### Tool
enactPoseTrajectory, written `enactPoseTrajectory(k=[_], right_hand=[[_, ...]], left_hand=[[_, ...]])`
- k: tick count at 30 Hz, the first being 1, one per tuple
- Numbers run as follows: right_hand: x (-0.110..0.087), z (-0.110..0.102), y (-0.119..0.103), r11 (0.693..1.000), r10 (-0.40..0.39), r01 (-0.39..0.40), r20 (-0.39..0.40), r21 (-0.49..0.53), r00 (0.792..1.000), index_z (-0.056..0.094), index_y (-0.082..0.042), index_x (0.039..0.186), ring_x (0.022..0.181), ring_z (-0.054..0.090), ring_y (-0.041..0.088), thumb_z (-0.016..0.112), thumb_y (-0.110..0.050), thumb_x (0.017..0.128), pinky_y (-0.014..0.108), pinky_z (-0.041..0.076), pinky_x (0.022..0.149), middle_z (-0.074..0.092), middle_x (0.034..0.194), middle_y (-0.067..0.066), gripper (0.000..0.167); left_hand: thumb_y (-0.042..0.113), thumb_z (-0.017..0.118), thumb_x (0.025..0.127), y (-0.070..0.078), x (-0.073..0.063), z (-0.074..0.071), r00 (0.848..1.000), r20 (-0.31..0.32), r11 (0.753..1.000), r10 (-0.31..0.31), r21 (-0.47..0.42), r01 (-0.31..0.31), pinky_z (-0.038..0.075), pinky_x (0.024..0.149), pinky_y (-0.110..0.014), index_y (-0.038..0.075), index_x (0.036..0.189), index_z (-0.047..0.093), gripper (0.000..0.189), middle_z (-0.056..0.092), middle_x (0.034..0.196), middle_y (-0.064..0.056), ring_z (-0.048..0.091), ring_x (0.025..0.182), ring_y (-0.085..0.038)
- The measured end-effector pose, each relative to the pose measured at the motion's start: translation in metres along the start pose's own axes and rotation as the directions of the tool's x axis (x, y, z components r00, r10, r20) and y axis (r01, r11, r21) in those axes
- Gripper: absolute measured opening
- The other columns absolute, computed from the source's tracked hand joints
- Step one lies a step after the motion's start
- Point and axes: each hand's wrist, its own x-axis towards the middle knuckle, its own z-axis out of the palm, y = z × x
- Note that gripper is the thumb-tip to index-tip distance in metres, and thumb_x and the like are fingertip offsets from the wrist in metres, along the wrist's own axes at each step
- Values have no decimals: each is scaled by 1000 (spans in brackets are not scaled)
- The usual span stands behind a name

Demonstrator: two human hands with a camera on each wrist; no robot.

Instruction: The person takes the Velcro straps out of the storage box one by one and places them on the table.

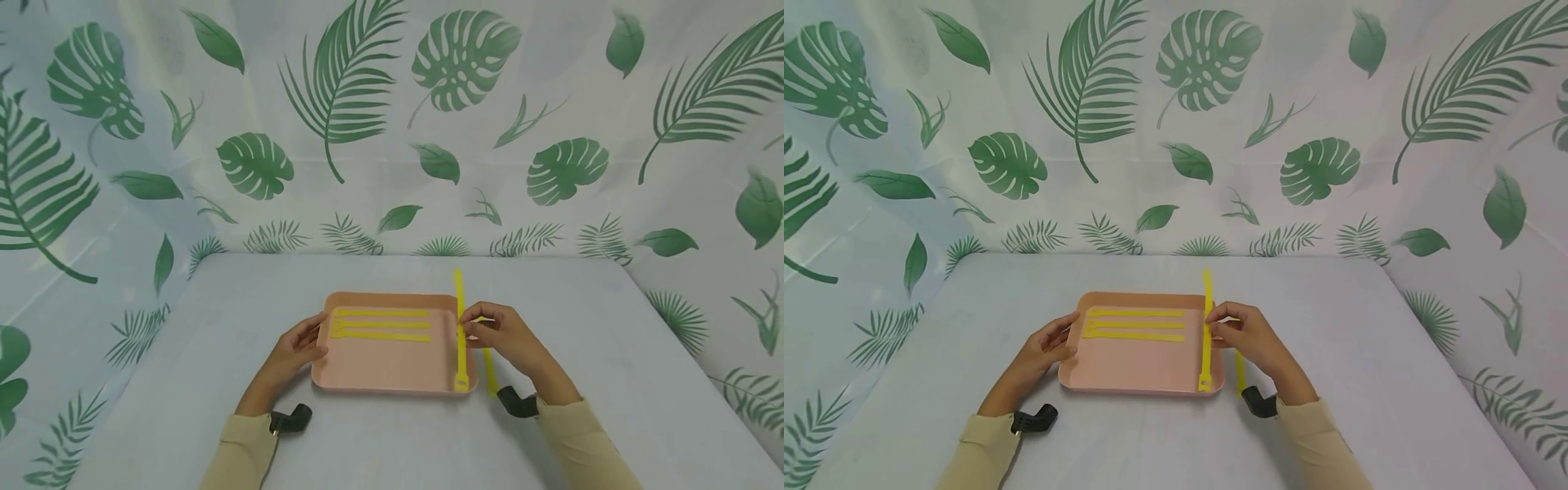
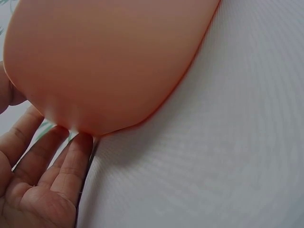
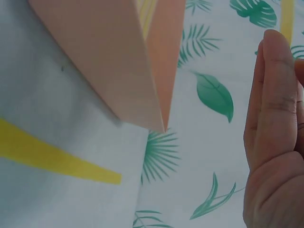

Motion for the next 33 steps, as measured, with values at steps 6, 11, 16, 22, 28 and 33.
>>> enactPoseTrajectory(k=[6,11,16,22,28,33], right_hand=[[-6,-5,3,1000,24,-23,-42,20,999,60,19,113,91,73,9,65,3,103,29,65,84,66,106,5,20],[-10,-10,9,1000,21,-20,-62,21,998,58,21,113,90,72,9,66,5,101,29,65,82,69,105,3,21],[-15,-18,13,1000,25,-24,-107,4,994,58,19,114,88,71,9,66,4,101,27,65,80,70,103,4,22],[-19,-31,16,999,36,-38,-163,-11,986,59,19,119,92,71,9,67,3,101,28,66,80,68,108,10,25],[-18,-43,23,998,60,-60,-156,4,986,57,22,122,90,71,9,67,3,101,28,66,79,69,106,5,30],[-19,-55,29,996,91,-92,-136,4,987,55,23,124,90,70,9,66,3,102,28,65,79,70,105,2,31]], left_hand=[[-7,67,97,-3,2,1,1000,12,1000,13,6,-13,44,113,-16,-12,163,32,75,33,169,-33,32,158,-47],[-5,69,96,-5,4,0,1000,6,999,16,29,-16,44,113,-16,-11,163,35,75,34,169,-32,33,157,-47],[-4,69,97,-5,4,0,1000,14,1000,7,30,-7,43,114,-16,-11,163,33,76,33,169,-33,32,158,-47],[0,73,96,-2,3,2,999,-5,998,-52,33,52,43,113,-15,-4,166,34,79,33,171,-27,33,159,-43],[-2,71,97,1,1,2,1000,-11,999,-30,38,30,43,113,-15,-6,165,34,78,33,171,-29,33,158,-44],[-2,69,98,1,-3,1,1000,-1,999,-25,28,25,43,111,-12,-5,166,33,77,31,172,-28,31,159,-45]])
